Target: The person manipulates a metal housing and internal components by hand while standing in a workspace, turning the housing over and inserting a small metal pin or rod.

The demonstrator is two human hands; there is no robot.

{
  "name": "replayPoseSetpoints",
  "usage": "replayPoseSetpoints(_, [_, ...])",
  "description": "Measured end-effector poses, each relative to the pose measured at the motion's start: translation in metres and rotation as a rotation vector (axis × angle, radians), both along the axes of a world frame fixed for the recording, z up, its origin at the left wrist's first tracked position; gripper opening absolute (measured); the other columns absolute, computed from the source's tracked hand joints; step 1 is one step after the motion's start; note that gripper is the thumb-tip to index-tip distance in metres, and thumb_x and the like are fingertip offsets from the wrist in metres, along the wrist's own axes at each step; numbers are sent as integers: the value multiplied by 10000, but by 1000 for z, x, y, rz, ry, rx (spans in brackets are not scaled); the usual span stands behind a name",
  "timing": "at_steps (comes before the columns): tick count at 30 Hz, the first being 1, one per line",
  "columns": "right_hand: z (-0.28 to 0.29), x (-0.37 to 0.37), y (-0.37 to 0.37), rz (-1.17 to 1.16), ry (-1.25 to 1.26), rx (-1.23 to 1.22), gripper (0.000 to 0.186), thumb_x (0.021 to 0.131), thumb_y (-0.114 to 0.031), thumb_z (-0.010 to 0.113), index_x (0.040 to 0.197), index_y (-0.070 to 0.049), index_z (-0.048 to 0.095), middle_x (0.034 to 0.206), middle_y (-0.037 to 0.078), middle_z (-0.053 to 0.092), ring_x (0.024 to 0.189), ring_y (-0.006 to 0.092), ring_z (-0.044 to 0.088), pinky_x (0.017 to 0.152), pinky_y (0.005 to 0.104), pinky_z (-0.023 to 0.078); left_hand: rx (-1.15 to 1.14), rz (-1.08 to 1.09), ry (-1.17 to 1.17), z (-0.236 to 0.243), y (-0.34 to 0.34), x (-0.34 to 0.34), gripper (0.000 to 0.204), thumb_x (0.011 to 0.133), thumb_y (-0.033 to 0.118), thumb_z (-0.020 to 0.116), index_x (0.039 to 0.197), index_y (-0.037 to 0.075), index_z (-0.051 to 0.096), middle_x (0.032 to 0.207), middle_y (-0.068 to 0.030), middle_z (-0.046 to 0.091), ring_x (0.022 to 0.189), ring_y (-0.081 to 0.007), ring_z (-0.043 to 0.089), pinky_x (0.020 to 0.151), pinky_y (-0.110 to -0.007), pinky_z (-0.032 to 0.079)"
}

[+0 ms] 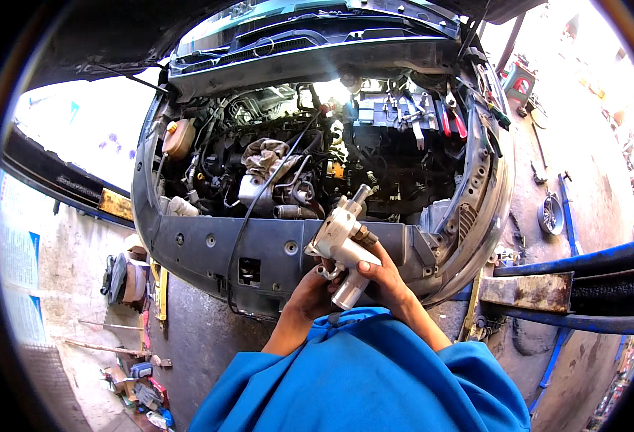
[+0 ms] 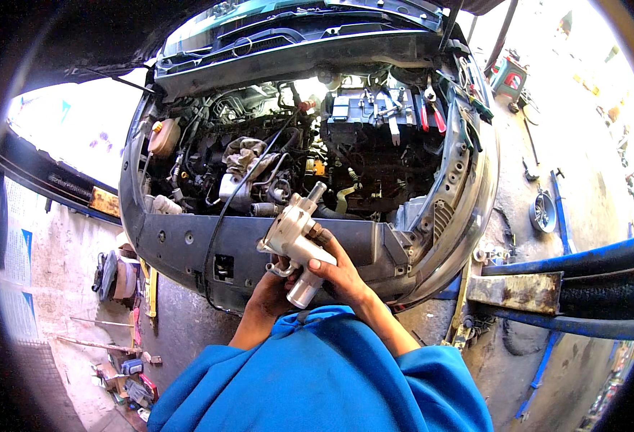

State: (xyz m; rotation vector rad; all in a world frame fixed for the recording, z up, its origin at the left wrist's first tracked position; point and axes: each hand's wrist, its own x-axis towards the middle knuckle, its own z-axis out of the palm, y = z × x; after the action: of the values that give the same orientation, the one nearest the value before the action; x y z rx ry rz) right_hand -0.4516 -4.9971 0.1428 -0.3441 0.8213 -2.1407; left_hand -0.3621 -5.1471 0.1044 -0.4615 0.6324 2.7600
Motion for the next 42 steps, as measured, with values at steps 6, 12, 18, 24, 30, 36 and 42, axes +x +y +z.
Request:
replayPoseSetpoints(6, [4,5,4,-59,24,55,813,801,-329,733,1422,-12,314,1208,203,569,989,259,639,806,398,577,159,-67,98,-5,-2,0,243,935,317,621,934,75,602,750,23,566,647,-49,530,607,-227,484])
replayPoseSetpoints(12, [8,9,3,-44,-188,-96,749,824,-311,699,1403,-9,332,1075,224,607,796,247,670,703,414,613,148,-111,157,17,6,-3,278,959,331,592,921,56,604,686,14,503,615,-116,502,551,-265,420])
replayPoseSetpoints(18, [4,8,5,-109,-199,-64,734,819,-313,692,1384,-10,335,1068,261,621,742,247,686,663,399,625,77,-44,53,16,15,-6,216,952,298,599,960,82,598,681,37,507,582,-106,518,524,-278,449])
replayPoseSetpoints(24, [0,2,5,-119,-142,21,724,817,-308,712,1370,-9,352,1060,263,623,743,275,698,646,393,630,51,-41,-41,17,18,-9,240,933,354,608,922,115,607,624,58,483,546,-112,529,478,-271,437])
replayPoseSetpoints(30, [-12,0,-2,-135,-140,27,698,823,-314,712,1352,-3,378,1064,255,624,810,277,695,650,376,628,25,3,-130,13,13,-8,222,928,323,628,934,101,617,653,30,510,531,-111,512,483,-257,425])
replayPoseSetpoints(36, [-21,-3,-3,-184,-117,99,709,804,-308,725,1378,-32,415,1200,130,596,1058,220,609,916,347,501,-187,41,-146,36,14,-16,271,930,323,634,1010,65,621,790,-31,631,623,-149,621,474,-275,478])
replayPoseSetpoints(42, [-13,-3,-7,-208,-106,68,672,838,-349,684,1347,-14,402,1107,168,604,960,241,651,824,364,572,-145,25,-132,24,14,-14,304,953,302,587,1131,56,581,862,-88,653,577,-182,617,409,-305,477])
